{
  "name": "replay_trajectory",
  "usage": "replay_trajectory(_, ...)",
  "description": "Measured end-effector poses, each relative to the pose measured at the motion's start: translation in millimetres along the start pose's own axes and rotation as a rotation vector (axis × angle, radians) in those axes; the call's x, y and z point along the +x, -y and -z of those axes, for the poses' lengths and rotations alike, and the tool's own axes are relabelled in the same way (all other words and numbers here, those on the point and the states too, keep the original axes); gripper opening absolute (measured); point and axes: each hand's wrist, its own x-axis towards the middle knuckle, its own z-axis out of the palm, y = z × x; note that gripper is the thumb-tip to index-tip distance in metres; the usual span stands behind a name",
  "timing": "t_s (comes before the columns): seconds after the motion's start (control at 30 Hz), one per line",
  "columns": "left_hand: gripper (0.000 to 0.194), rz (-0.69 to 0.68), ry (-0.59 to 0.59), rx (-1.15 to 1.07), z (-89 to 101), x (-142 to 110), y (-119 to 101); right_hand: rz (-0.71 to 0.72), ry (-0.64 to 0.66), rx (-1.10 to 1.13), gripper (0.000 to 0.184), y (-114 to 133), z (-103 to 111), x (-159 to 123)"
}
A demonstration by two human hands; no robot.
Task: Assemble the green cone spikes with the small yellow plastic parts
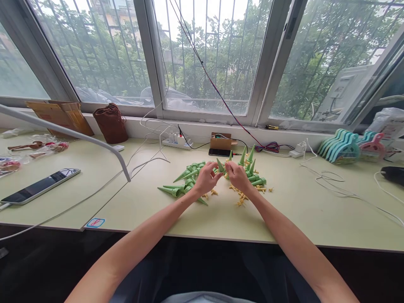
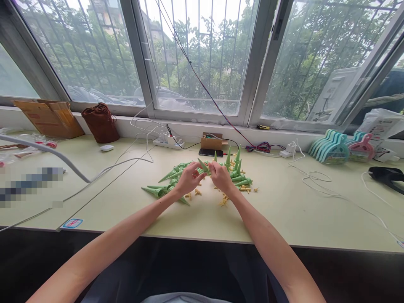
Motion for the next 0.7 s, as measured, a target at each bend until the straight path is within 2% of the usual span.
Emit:
replay_trajectory(0.17,0.032,0.248,-0.017,-0.172,1.8,0.9,-3.8,0.018,-0.038,0.021,0.038,0.7,-0.4,-0.3)
replay_trajectory(0.3,0.035,0.425,0.104,-0.407,2.8,1.4,-6.2,0.035,-0.042,0.033,0.038,0.9,-0.2,-0.3)
replay_trajectory(0.4,0.036,0.514,0.179,-0.577,1.9,2.0,-5.6,0.04,-0.037,0.047,0.037,1.9,0.1,-0.5)
replay_trajectory(0.6,0.044,0.656,0.206,-0.768,2.5,5.3,-0.3,0.063,-0.016,0.052,0.035,3.5,-0.5,-1.3)
replay_trajectory(0.7,0.05,0.715,0.257,-0.833,4.4,6.0,-1.9,0.071,0.001,0.058,0.035,4.2,-1.0,-1.6)
